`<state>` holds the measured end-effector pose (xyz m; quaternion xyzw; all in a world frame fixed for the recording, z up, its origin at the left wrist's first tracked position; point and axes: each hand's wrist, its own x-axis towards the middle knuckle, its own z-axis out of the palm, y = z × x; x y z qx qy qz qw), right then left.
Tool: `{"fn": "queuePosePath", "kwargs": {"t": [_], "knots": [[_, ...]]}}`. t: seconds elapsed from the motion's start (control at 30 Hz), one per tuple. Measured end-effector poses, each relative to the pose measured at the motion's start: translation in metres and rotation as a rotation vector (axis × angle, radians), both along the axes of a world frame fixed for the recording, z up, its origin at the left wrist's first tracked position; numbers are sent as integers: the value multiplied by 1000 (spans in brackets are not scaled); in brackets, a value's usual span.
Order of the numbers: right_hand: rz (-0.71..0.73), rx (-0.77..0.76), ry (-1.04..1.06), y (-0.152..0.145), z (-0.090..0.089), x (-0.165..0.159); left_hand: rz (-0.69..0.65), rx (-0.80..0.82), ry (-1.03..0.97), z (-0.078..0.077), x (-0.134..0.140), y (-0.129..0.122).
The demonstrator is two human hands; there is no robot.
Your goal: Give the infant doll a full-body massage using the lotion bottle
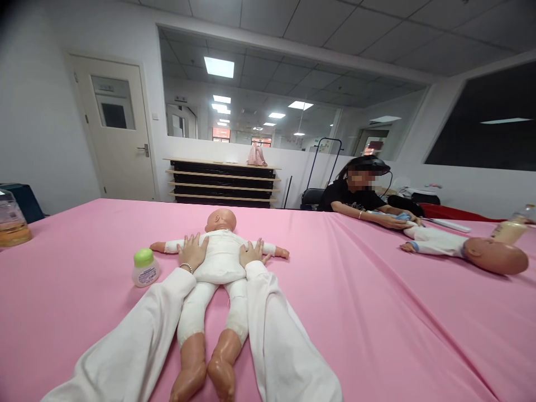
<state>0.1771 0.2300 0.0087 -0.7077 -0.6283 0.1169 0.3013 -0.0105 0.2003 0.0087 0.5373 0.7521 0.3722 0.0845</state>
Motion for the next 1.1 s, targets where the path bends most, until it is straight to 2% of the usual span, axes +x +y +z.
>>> {"fn": "queuePosePath", "kwargs": {"t": [0.1,0.17,0.23,0.3,0.37,0.43,0.53,0.6,0.73,0.8,0.87,0.93,1.1], "knots": [[-108,41,-13,-6,-1,3,179,33,3,0,0,-6],[-136,91,-30,-9,1,5,216,92,43,2,1,-9],[-36,188,-76,-8,3,6,123,166,110,3,1,-10],[172,242,-150,-3,4,6,-83,208,179,3,0,-8],[339,204,-202,3,4,5,-261,185,206,3,0,-5],[374,131,-218,7,3,5,-310,134,193,1,-2,-3],[260,60,-229,4,3,7,-171,50,130,-1,-5,-4],[84,39,-231,-3,5,9,-13,1,98,-3,-9,-6],[-315,118,-148,-17,8,9,287,11,109,-6,-14,-13],[-364,173,-88,-20,9,10,328,47,89,-8,-15,-17],[-292,209,-48,-22,9,11,281,99,48,-9,-15,-21],[-148,230,-14,-24,10,15,161,166,-3,-9,-16,-27],[394,262,-12,-47,5,30,-240,295,-122,-9,-17,-65]]}}
